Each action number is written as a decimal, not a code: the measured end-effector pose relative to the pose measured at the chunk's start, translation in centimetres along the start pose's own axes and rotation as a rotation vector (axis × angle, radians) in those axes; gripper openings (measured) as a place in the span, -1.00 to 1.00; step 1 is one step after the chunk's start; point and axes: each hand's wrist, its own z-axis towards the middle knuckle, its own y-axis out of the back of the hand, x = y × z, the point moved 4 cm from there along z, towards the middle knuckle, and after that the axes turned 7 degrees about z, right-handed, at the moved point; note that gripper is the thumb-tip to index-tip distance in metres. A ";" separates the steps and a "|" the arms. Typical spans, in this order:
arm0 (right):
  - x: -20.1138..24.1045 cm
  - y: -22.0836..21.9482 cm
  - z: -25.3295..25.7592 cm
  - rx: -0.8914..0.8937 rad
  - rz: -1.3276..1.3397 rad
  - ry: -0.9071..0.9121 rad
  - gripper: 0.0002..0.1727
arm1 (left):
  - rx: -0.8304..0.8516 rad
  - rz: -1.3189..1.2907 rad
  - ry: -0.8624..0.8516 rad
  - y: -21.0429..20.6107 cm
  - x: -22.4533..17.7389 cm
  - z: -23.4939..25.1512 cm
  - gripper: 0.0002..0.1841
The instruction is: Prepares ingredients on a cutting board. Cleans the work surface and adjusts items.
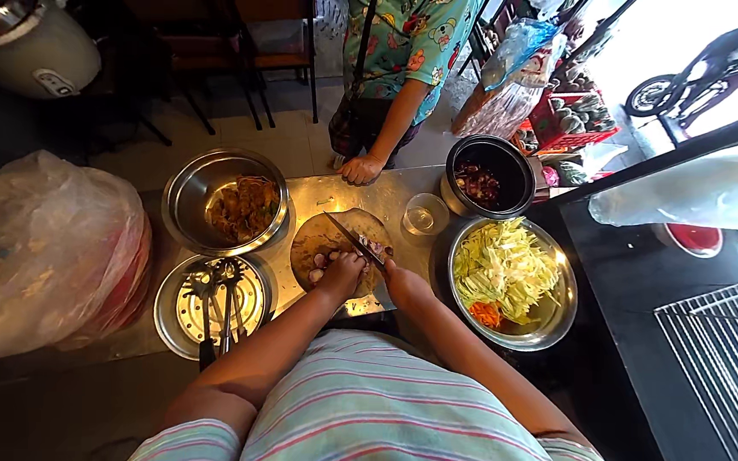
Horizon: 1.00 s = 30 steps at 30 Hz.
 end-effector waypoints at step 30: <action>1.4 -2.7 3.2 -0.042 0.128 0.111 -0.58 | -0.095 -0.101 0.144 0.1 1.6 -0.1 -0.73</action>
